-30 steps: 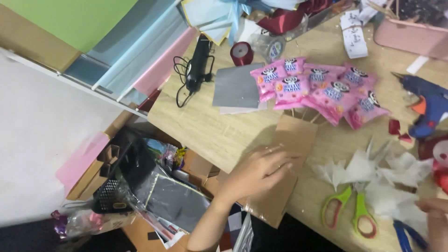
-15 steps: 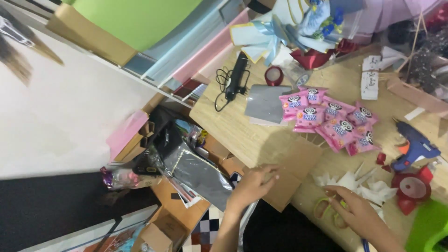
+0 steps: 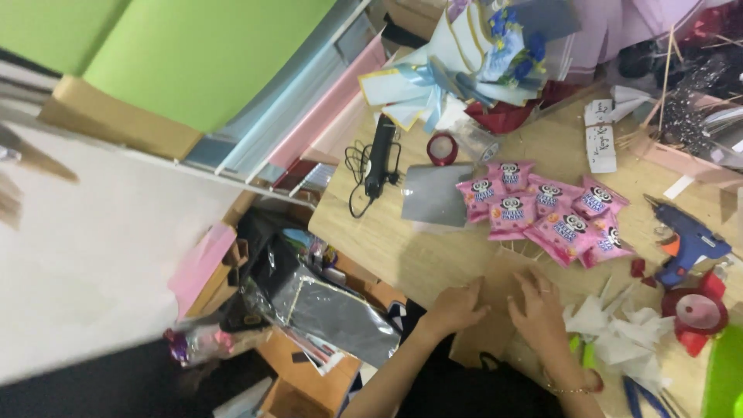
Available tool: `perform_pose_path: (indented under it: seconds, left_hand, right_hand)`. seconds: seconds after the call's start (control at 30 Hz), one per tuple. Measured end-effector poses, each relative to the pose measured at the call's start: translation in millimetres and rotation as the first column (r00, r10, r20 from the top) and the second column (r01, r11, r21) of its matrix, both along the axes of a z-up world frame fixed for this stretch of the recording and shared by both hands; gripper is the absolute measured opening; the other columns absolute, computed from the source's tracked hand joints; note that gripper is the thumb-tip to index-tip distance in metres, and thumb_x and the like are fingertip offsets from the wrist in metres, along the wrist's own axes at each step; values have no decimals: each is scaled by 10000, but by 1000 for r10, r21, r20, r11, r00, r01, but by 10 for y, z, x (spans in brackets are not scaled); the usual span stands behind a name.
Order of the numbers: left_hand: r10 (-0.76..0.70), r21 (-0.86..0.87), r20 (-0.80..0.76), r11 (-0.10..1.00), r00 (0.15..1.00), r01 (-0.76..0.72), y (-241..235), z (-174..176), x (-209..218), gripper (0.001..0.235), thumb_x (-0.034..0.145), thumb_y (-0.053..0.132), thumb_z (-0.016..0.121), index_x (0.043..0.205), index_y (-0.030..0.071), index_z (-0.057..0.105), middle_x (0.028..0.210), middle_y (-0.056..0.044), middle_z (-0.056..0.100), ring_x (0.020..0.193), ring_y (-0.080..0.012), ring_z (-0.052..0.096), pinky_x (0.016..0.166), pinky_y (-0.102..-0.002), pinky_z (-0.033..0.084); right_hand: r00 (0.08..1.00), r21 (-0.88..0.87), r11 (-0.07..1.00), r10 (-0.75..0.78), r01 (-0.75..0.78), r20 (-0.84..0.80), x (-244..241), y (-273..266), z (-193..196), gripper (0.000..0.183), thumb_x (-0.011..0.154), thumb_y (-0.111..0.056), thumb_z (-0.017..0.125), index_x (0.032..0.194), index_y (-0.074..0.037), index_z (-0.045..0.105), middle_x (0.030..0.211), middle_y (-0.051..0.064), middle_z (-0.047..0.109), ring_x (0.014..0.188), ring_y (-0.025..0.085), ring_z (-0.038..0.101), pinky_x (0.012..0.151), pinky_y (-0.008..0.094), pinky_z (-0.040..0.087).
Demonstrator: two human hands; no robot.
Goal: Assembling a snack bouquet by taping individual snack packets to wooden sticks and then gathering and wrapping them.
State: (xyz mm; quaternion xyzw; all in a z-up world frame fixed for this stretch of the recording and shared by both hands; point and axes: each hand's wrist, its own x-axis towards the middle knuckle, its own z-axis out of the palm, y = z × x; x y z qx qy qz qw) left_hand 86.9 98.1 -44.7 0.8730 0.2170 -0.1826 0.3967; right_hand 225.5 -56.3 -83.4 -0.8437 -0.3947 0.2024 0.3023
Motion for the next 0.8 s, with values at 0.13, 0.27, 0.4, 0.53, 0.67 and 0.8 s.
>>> perform_pose_path:
  seconds: [0.13, 0.27, 0.4, 0.53, 0.67, 0.8]
  left_hand:
    - [-183, -29, -16, 983, 983, 183, 345, 300, -8, 682, 933, 378, 526, 1496, 15, 403, 1165, -307, 666, 932, -584, 634, 771, -629, 493]
    - [-284, -197, 108, 933, 953, 301, 791, 636, -365, 504, 983, 397, 467, 1349, 64, 567, 1223, -207, 685, 1065, -431, 652, 858, -509, 496]
    - [-203, -219, 81, 952, 976, 216, 1309, 642, -842, 560, 1026, 371, 428, 1458, 28, 524, 1456, -187, 579, 1313, -380, 550, 1053, -450, 413]
    - [-147, -234, 9, 962, 989, 145, 1768, 565, -1200, 517, 986, 361, 500, 1432, 107, 565, 1405, -104, 637, 1247, -254, 629, 992, -384, 467]
    - [-230, -222, 4, 949, 973, 225, 2048, 620, -1141, 523, 997, 339, 499, 1440, 66, 542, 1421, -134, 621, 1246, -282, 632, 1010, -394, 470]
    - [-266, -143, 117, 949, 957, 282, 2066, 660, -850, 510, 991, 308, 494, 1434, 60, 537, 1422, -146, 623, 1210, -309, 645, 993, -386, 467]
  right_hand:
    - [958, 44, 976, -217, 213, 188, -199, 250, -44, 583, 863, -260, 637, 1426, -115, 593, 1469, 212, 507, 1369, 376, 476, 1182, 510, 340]
    - [893, -172, 877, -434, 449, 122, -274, 713, 517, 779, 891, -290, 600, 1591, -39, 368, 1335, 324, 495, 1166, 499, 464, 966, 600, 415]
    - [823, -426, 711, -537, 560, 185, -244, 1020, 616, 820, 958, -455, 603, 1663, -175, 291, 1308, 284, 474, 1124, 402, 449, 899, 532, 481]
    - [777, -319, 709, -555, 629, 298, -353, 1069, 416, 678, 969, -384, 549, 1575, -107, 424, 1318, 294, 466, 1158, 440, 435, 912, 574, 461]
    - [765, -280, 720, -535, 635, 360, -402, 1018, 235, 599, 1012, -367, 495, 1563, -142, 425, 1268, 276, 462, 1089, 436, 448, 861, 564, 494]
    - [802, -148, 798, -540, 585, 257, -494, 902, 219, 650, 940, -267, 605, 1568, -145, 486, 1315, 255, 442, 1158, 414, 403, 947, 542, 446]
